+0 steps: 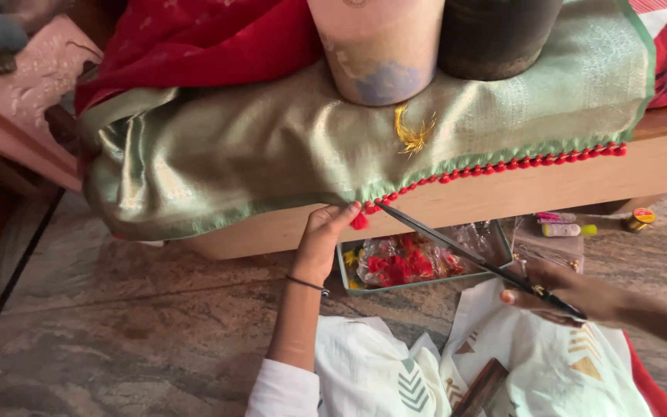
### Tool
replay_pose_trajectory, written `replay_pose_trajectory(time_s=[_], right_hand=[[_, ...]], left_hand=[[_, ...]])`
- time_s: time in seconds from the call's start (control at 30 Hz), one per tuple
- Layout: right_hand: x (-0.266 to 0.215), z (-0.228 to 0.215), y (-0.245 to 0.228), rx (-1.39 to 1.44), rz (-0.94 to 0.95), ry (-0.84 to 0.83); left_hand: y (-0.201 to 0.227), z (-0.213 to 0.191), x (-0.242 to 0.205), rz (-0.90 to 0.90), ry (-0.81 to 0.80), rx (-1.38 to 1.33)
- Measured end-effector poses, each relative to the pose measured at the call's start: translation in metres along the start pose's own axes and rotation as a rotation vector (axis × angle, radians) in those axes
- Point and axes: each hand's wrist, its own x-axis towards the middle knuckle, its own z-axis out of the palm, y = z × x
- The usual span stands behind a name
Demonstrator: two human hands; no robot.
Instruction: Hand-stitching or attaching decorative red pom-pom trim to the edge of a green fabric piece.
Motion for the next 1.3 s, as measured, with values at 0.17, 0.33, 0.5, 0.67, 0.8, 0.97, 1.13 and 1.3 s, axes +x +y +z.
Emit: replay_pose_trajectory(time_s=[0.17, 0.33, 0.5, 0.67, 0.8, 0.97, 1.13, 1.3], right_hand=[[0.011, -0.025, -0.002, -0.564, -0.16, 0.107], [0.006, -0.036, -0.039, -0.462, -0.396, 0.035], [0.003, -0.042, -0.071, -0.799, -0.217, 0.169], [-0.007, -0.035, -0.098, -0.824, -0.196, 0.195], [-0.005, -0.037, -0.107, -0.896, -0.204, 0.245], [0.002, -0.035, -0.126, -0.939, -0.175, 0.19], [0.014, -0.036, -0.128, -0.975, -0.289, 0.156], [0.009, -0.033, -0.142, -1.0, -0.206, 0.12]], left_hand=[[-0.007, -0.002, -0.002, 0.083, 0.008, 0.038], [-0.014, 0.007, -0.008, 0.141, 0.06, 0.129], [-0.026, 0.022, -0.019, 0.208, 0.149, 0.183], [-0.026, 0.028, -0.033, 0.175, 0.179, 0.203], [-0.033, 0.022, -0.031, 0.181, 0.165, 0.176], [-0.031, 0.029, -0.031, 0.145, 0.201, 0.131], [-0.047, 0.024, -0.026, 0.162, 0.253, 0.093], [-0.052, 0.024, -0.023, 0.205, 0.236, 0.103]])
